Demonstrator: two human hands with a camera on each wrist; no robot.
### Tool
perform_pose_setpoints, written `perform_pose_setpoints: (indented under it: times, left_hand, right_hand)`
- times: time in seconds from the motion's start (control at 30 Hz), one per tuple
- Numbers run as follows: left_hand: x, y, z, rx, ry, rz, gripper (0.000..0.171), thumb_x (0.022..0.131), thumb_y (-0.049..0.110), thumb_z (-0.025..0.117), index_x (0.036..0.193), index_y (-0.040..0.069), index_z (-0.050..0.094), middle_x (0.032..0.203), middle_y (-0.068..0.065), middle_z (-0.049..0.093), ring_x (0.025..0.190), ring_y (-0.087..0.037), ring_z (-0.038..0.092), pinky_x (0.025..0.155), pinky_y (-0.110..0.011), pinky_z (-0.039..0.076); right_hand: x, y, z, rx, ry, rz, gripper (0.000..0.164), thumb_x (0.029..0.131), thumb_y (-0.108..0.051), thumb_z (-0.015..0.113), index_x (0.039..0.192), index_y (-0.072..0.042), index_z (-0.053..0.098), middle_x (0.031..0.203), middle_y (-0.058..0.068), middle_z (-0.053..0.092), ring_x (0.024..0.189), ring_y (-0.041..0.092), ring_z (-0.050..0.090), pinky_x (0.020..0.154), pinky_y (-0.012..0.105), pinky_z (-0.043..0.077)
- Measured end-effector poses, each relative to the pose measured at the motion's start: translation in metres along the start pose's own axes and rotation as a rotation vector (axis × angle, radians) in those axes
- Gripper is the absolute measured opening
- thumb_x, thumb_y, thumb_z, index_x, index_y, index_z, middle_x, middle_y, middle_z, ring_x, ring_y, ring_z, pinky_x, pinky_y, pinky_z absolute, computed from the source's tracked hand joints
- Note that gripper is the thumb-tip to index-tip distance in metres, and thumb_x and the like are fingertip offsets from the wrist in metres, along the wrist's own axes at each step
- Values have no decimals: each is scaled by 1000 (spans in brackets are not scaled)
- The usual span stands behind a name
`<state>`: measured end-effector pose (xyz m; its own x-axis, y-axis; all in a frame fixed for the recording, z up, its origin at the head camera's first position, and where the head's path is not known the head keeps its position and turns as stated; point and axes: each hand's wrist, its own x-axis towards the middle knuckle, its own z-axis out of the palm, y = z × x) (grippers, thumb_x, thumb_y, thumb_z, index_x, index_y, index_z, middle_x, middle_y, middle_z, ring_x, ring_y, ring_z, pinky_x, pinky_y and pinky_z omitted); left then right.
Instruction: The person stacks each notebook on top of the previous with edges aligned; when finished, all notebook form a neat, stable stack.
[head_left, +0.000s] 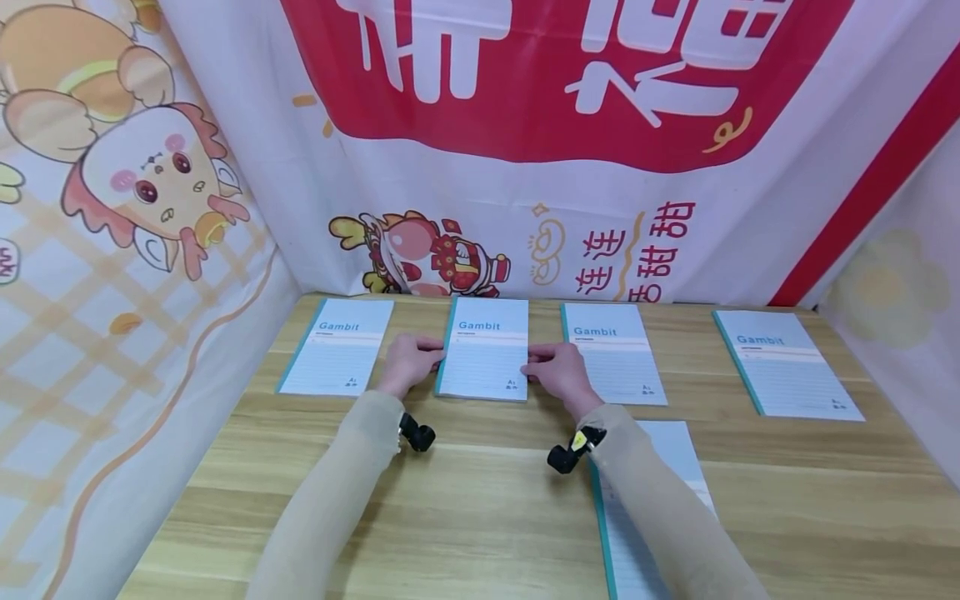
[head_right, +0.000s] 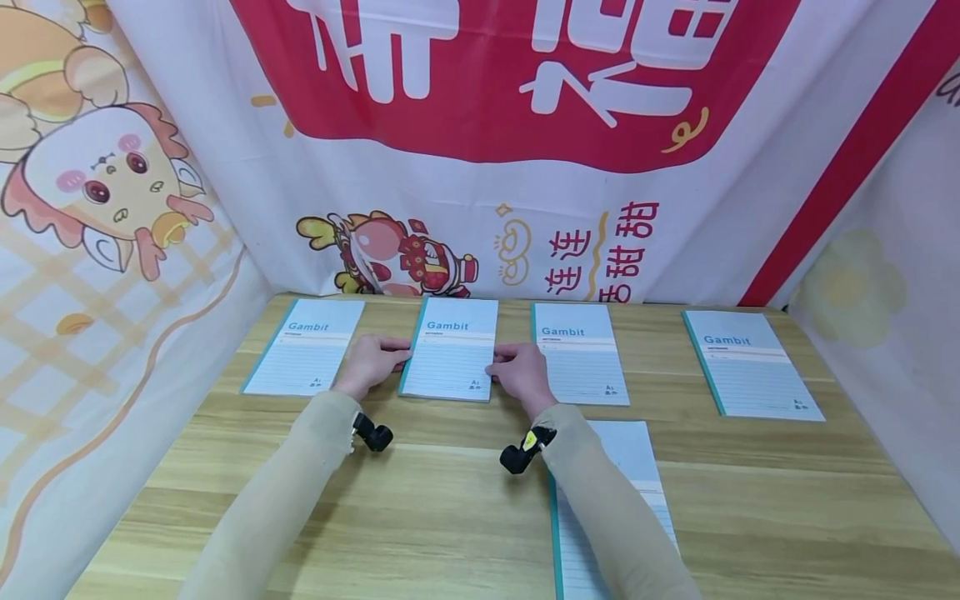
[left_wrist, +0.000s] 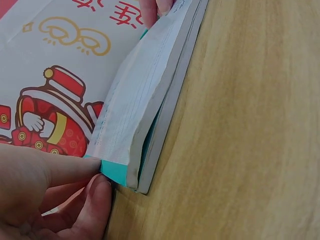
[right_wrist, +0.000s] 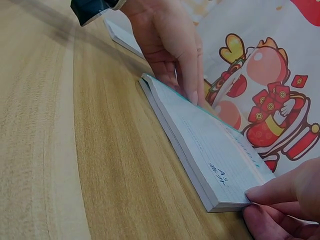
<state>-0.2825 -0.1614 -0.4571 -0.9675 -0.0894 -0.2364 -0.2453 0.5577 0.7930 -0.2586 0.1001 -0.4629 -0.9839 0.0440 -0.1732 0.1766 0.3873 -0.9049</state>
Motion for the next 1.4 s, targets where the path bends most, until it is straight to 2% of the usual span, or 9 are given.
perform_pose_setpoints:
  times: [0.13,0.3,0.5,0.9,1.17,1.4]
  left_hand:
    - [0,0,1,0,8,8,23,98,19,71,119,12,75,118,-8,71,109,-24,63,95,-41,53]
    - [-1,0,1,0,10,13,22,98,19,71,118,11,76,119,-9,70,110,-25,62,94,-41,53]
    - [-3,0,2,11,13,0,21,98,19,71,117,12,76,121,-9,70,118,-28,58,100,-46,49]
    - [-8,1,3,19,20,4,22,97,19,72,117,10,76,121,-10,70,114,-27,60,93,-42,53]
    - [-11,3,5,58,48,42,22,98,16,71,117,9,76,120,-10,71,119,-29,59,101,-45,49]
    - [-9,1,6,58,53,36,21,97,18,72,116,11,77,119,-9,71,117,-28,60,101,-45,50]
  right_hand:
    - [-1,0,0,-31,8,-15,45,87,-1,78,131,-3,68,102,10,70,91,20,68,77,29,58]
    - [-1,0,0,-53,6,-10,45,88,-3,78,132,-4,67,104,8,69,94,20,67,78,30,57]
    - [-1,1,0,-64,5,0,45,88,-4,78,132,-5,67,106,8,70,96,21,66,81,32,57]
    - [-2,1,-2,-64,-10,8,42,89,-3,77,131,-4,68,108,9,70,98,22,66,82,32,58]
    - [-2,0,-3,-47,-32,22,41,90,-2,77,130,-4,68,111,10,70,99,22,67,83,32,58]
    - [-3,0,-2,-41,-39,22,41,89,-1,77,129,-3,68,111,11,70,98,22,68,83,32,59]
